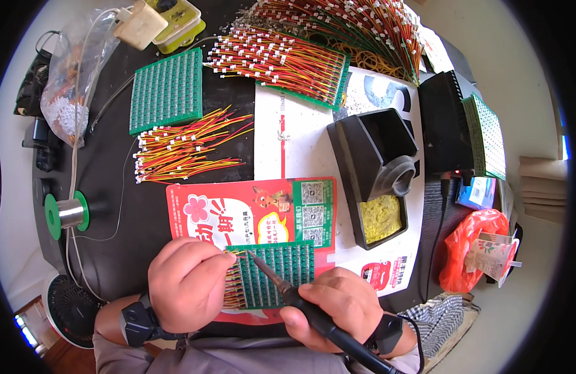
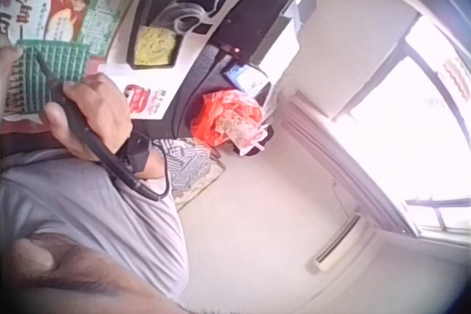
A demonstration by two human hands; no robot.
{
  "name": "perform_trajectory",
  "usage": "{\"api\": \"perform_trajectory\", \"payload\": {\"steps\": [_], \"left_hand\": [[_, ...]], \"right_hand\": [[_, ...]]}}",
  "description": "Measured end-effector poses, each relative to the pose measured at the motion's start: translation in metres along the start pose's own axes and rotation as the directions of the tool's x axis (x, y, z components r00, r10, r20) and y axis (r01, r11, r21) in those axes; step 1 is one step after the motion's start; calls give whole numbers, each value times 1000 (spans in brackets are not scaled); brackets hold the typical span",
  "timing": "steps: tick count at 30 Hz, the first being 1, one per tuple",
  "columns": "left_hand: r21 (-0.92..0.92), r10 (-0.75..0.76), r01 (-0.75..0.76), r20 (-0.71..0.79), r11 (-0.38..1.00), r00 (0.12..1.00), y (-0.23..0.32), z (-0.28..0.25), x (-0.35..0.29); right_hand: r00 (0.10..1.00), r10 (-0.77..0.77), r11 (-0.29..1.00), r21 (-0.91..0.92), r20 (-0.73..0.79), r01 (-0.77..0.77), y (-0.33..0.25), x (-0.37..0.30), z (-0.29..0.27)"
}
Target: Soldering individual wires and connectors onto a green printed circuit board (PCB) using a soldering iron.
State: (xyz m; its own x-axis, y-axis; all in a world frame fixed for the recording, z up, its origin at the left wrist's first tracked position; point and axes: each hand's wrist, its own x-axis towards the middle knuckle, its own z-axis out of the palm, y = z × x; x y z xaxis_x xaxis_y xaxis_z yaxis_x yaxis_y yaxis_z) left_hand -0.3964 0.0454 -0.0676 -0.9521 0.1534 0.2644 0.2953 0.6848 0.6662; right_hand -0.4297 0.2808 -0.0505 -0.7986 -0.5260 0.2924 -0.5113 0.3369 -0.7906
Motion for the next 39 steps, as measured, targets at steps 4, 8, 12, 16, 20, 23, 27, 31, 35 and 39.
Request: {"api": "perform_trajectory", "payload": {"steps": [4, 8, 12, 16, 20, 23, 27, 31, 35, 39], "left_hand": [[12, 6, -6, -12, 1000, 1000, 1, 1, 0], [27, -1, 1, -10, 1000, 1000, 0, 2, -2], [33, 13, -13, 9, 999, 1000, -2, 1, -4], [19, 30, -30, 21, 999, 999, -4, 1, -3], [33, 21, -22, 18, 999, 1000, -1, -1, -3], [41, 22, -23, 7, 999, 1000, -2, -1, -4], [8, 9, -9, -18, 1000, 1000, -3, 4, -1], [17, 16, -15, -16, 1000, 1000, -2, 3, -2], [9, 19, -19, -25, 1000, 1000, -1, 4, -2], [63, 71, -67, -65, 996, 995, 0, 5, -2]], "right_hand": [[1000, -2, 1000, -9, -3, 2, 0, -1, 1], [1000, 8, 1000, -9, -10, -8, 1, -2, 3], [1000, 27, 1000, -12, -1, -27, 0, -2, 3], [1000, 30, 999, -17, 8, -30, 1, -3, 2], [1000, 25, 1000, -2, 17, -25, 0, -2, 2], [999, 25, 1000, -3, 30, -25, 0, -3, 2], [1000, 7, 1000, -25, -4, -7, 3, -6, 1], [999, -5, 1000, 13, -53, 6, 3, -6, 0], [1000, -21, 1000, 2, -5, 21, 2, -3, 0], [999, -37, 999, 4, -13, 37, 2, -3, 0]]}}
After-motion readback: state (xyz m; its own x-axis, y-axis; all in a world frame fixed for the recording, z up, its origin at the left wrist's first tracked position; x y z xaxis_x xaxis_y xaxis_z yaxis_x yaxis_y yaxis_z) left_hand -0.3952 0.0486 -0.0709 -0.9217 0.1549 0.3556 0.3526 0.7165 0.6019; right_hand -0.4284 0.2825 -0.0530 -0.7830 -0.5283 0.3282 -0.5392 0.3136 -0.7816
